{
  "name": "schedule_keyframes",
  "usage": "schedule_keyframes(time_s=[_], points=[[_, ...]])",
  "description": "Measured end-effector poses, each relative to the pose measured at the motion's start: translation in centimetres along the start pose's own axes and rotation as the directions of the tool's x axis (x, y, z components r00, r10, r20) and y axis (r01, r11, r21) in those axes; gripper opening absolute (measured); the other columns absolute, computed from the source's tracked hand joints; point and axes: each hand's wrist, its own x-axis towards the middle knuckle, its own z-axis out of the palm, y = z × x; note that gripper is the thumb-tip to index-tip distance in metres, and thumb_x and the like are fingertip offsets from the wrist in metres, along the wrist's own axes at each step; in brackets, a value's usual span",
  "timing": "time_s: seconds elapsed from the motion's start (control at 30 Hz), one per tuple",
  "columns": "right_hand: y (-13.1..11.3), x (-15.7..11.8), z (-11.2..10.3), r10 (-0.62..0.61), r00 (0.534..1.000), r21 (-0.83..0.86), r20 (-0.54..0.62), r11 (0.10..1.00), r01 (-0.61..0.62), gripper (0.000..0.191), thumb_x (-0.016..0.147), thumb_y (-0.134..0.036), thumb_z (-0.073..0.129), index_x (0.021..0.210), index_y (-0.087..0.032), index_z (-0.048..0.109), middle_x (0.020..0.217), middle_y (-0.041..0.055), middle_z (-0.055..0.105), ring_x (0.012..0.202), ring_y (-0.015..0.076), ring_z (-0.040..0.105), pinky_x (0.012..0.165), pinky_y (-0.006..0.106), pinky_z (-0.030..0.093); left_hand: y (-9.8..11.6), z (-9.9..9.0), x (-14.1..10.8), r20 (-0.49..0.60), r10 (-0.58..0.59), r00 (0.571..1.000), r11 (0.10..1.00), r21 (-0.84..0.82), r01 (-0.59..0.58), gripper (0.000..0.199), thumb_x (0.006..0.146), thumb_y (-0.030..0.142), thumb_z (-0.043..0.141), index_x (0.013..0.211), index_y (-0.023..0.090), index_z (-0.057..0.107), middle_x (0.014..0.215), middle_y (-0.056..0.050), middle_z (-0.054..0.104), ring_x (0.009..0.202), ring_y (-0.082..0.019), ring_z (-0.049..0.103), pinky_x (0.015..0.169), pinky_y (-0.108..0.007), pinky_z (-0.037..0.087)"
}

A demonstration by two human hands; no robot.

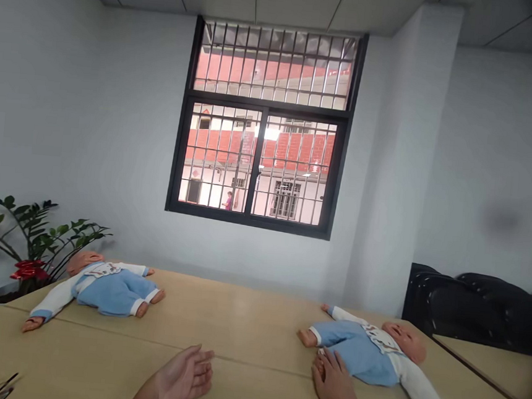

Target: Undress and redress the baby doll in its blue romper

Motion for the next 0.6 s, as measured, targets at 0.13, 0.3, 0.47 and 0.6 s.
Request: schedule_keyframes(time_s=[0.13, 0.3, 0.47, 0.6], points=[[-2.0, -1.8, -2.3, -0.029, 0.995, 0.101, 0.095, 0.995, 0.019, 0.047, 0.088, -0.037, 0.052, 0.12, -0.013, 0.077, 0.138, 0.0137, 0.067, 0.14, 0.0387, 0.051, 0.119, 0.056, 0.041, -0.2, -0.1, -0.1, -0.017, 0.017, 1.0, 1.0, 0.005, -0.017, 0.038, 0.095, 0.041, 0.066, 0.122, 0.015, 0.061, 0.089, -0.007, 0.069, 0.083, -0.02, 0.072, 0.089, -0.033, 0.055], [-5.1, -5.3, -5.7, -0.112, 0.979, 0.228, 0.168, 0.971, 0.072, 0.044, 0.092, -0.039, 0.054, 0.125, -0.02, 0.076, 0.145, 0.0106, 0.063, 0.143, 0.0365, 0.049, 0.119, 0.056, 0.042, -0.8, -0.1, -0.4, -0.088, 0.127, 0.988, 0.992, -0.01, -0.128, 0.032, 0.095, 0.034, 0.066, 0.12, 0.016, 0.062, 0.087, -0.005, 0.069, 0.077, -0.017, 0.071, 0.087, -0.031, 0.056], [-6.4, -8.3, -7.4, -0.232, 0.967, 0.369, 0.107, 0.912, 0.178, 0.038, 0.092, -0.039, 0.06, 0.122, -0.025, 0.077, 0.138, 0.0114, 0.068, 0.139, 0.0362, 0.055, 0.113, 0.057, 0.048, -1.4, 0.2, -0.8, -0.163, 0.25, 0.954, 0.966, -0.027, -0.258, 0.026, 0.093, 0.025, 0.067, 0.118, 0.019, 0.063, 0.083, -0.002, 0.068, 0.073, -0.015, 0.07, 0.086, -0.031, 0.058], [-6.9, -9.0, -8.1, -0.389, 0.913, 0.468, 0.121, 0.834, 0.293, 0.034, 0.081, -0.04, 0.073, 0.113, -0.029, 0.081, 0.127, 0.0108, 0.075, 0.126, 0.0368, 0.065, 0.105, 0.052, 0.056, -1.7, 0.3, -1.2, -0.238, 0.36, 0.902, 0.926, -0.029, -0.378, 0.025, 0.091, 0.021, 0.069, 0.115, 0.019, 0.064, 0.079, 0.0, 0.065, 0.068, -0.012, 0.068, 0.079, -0.026, 0.057]])
